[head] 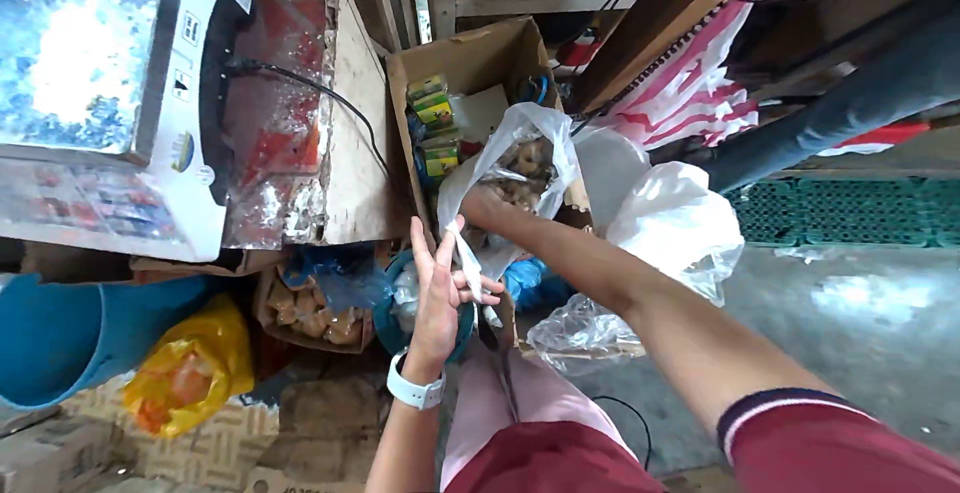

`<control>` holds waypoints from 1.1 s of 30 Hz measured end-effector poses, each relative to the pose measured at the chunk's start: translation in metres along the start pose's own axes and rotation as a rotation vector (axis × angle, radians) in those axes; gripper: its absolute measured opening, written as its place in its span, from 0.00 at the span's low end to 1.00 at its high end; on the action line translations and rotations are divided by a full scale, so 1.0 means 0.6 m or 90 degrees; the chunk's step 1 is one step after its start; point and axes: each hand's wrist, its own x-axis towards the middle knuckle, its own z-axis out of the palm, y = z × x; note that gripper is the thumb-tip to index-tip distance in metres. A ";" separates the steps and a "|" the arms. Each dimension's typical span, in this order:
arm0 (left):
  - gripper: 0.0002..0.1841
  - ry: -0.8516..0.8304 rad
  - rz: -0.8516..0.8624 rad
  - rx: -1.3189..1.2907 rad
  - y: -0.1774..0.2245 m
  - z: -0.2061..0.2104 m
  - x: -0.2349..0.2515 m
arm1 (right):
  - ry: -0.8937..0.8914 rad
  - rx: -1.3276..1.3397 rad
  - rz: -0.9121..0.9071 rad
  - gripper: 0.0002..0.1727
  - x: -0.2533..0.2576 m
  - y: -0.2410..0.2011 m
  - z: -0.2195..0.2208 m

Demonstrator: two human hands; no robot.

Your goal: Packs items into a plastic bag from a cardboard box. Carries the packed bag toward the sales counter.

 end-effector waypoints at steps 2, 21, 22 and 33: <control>0.67 -0.014 -0.004 0.019 -0.003 0.004 -0.003 | -0.051 0.038 0.037 0.21 -0.002 -0.032 -0.011; 0.59 0.028 0.050 0.016 0.009 -0.001 0.027 | 0.160 0.305 -0.051 0.16 -0.182 0.212 -0.191; 0.58 0.024 0.046 0.012 0.008 0.002 0.027 | 0.181 0.330 -0.045 0.16 -0.191 0.220 -0.195; 0.61 0.028 0.006 0.009 -0.015 0.012 -0.012 | 0.053 0.152 -0.094 0.26 -0.107 0.099 -0.065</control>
